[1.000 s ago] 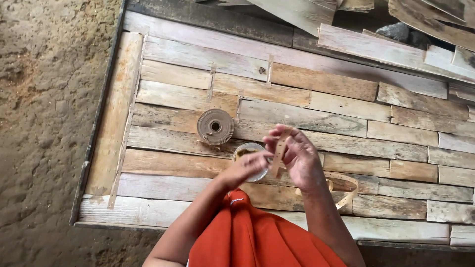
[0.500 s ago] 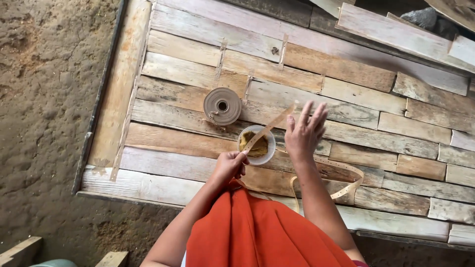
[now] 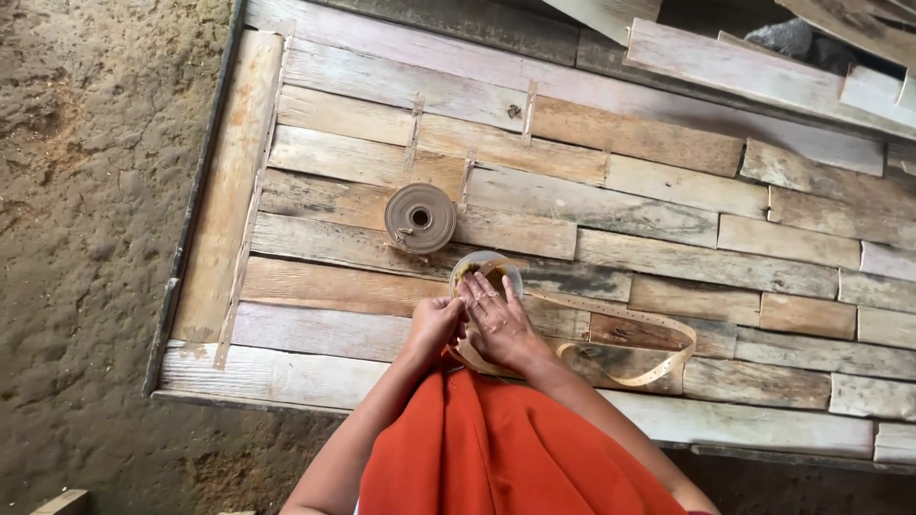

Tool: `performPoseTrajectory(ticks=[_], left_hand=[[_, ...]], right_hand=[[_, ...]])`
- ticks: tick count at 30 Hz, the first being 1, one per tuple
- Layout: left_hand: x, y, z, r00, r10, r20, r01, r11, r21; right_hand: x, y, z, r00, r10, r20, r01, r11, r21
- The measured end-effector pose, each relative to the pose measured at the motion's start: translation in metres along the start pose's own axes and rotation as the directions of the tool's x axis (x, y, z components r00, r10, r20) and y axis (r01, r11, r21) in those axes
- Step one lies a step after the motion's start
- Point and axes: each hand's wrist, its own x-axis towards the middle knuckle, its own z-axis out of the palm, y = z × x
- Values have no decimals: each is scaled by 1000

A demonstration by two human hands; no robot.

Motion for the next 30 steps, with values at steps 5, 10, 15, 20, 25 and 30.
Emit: performPoseTrajectory(ticks=[5,10,15,20,25,30], left_hand=[[-60,61,3,996,90,-22,-92,989,-116],[-139,131,-5,959,282,-15,-280,944,-174],[-185,155,1,815,578,32,-556,797,-237],[-179,135,57,786,614,73,-588,779,-220],[-162,94,129,753,631,186,-625,774,-100],[-159,91,183,778,513,362,-595,787,162]], right_hand=[[6,-4,-9,987,38,154,-31,998,-50],[7,-8,-27,971,50,236,-31,996,-85],[-9,2,-69,981,102,163,-160,901,402],[-54,13,-182,984,93,153,-117,-310,943],[-88,67,-219,901,404,159,87,-528,845],[-112,138,-201,780,619,89,241,-429,871]])
